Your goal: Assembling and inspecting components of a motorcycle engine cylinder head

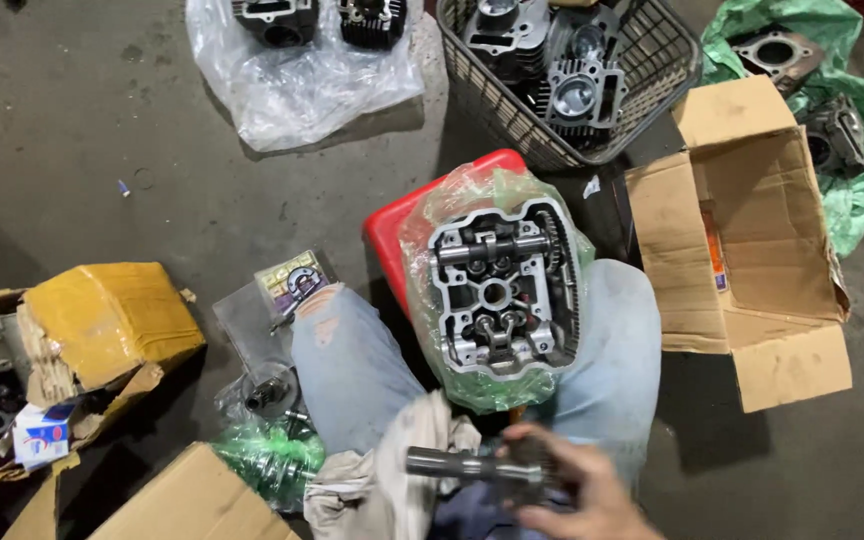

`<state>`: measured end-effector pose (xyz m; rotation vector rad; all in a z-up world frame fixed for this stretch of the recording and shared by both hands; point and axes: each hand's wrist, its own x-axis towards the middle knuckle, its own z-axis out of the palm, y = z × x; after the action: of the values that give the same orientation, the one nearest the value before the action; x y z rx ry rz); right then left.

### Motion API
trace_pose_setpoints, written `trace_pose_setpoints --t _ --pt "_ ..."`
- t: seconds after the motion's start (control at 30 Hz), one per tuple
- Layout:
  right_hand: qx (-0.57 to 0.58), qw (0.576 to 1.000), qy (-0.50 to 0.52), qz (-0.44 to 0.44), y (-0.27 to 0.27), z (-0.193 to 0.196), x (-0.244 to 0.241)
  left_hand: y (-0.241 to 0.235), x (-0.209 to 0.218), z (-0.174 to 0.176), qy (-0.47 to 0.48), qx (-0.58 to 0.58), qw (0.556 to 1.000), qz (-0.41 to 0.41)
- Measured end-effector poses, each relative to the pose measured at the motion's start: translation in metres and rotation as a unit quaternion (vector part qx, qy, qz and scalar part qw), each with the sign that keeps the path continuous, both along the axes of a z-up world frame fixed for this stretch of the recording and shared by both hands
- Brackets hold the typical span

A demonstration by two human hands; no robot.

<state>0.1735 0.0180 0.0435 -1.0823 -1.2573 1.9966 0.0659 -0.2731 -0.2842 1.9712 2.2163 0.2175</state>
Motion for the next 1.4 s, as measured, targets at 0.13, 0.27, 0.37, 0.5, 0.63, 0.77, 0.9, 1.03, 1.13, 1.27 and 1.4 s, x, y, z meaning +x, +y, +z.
trace_pose_setpoints --t 0.13,0.27,0.37,0.5,0.63,0.77,0.9,1.03,1.13,1.27,1.4 --pt "0.29 0.948 -0.129 -0.011 0.048 0.021 0.058 0.068 -0.058 0.008 0.247 -0.009 0.966 -0.08" --pt "0.399 0.892 -0.214 0.014 0.107 0.009 0.068 0.053 -0.153 0.098 0.048 -0.165 0.975 -0.138" --pt "0.429 0.881 -0.19 0.062 0.13 0.007 0.06 0.08 -0.148 0.147 0.072 -0.141 0.979 -0.127" --pt "0.425 0.881 -0.178 0.109 0.142 0.011 0.046 0.081 -0.148 0.18 0.097 -0.044 0.991 -0.087" --pt "0.444 0.873 -0.155 0.127 0.149 0.003 0.039 0.092 -0.155 0.188 0.116 0.04 0.99 -0.072" --pt "0.463 0.865 -0.133 0.139 0.152 -0.006 0.04 0.196 -0.15 0.29 -0.014 -0.052 0.995 -0.089" --pt "0.492 0.834 -0.192 0.16 0.153 -0.003 0.038 0.284 -0.127 0.326 -0.246 0.114 0.961 -0.055" --pt "0.557 0.777 -0.243 0.163 0.152 -0.001 0.038 0.332 -0.111 0.323 -0.289 0.189 0.936 -0.068" --pt "0.547 0.785 -0.242 0.16 0.152 0.005 0.036 0.346 -0.105 0.321 -0.271 0.175 0.943 -0.081" --pt "0.531 0.795 -0.24 0.171 0.15 0.002 0.041 0.349 -0.106 0.319 -0.28 0.17 0.94 -0.095" --pt "0.522 0.798 -0.253 0.163 0.151 0.009 0.038 0.352 -0.106 0.323 -0.279 0.153 0.942 -0.105"
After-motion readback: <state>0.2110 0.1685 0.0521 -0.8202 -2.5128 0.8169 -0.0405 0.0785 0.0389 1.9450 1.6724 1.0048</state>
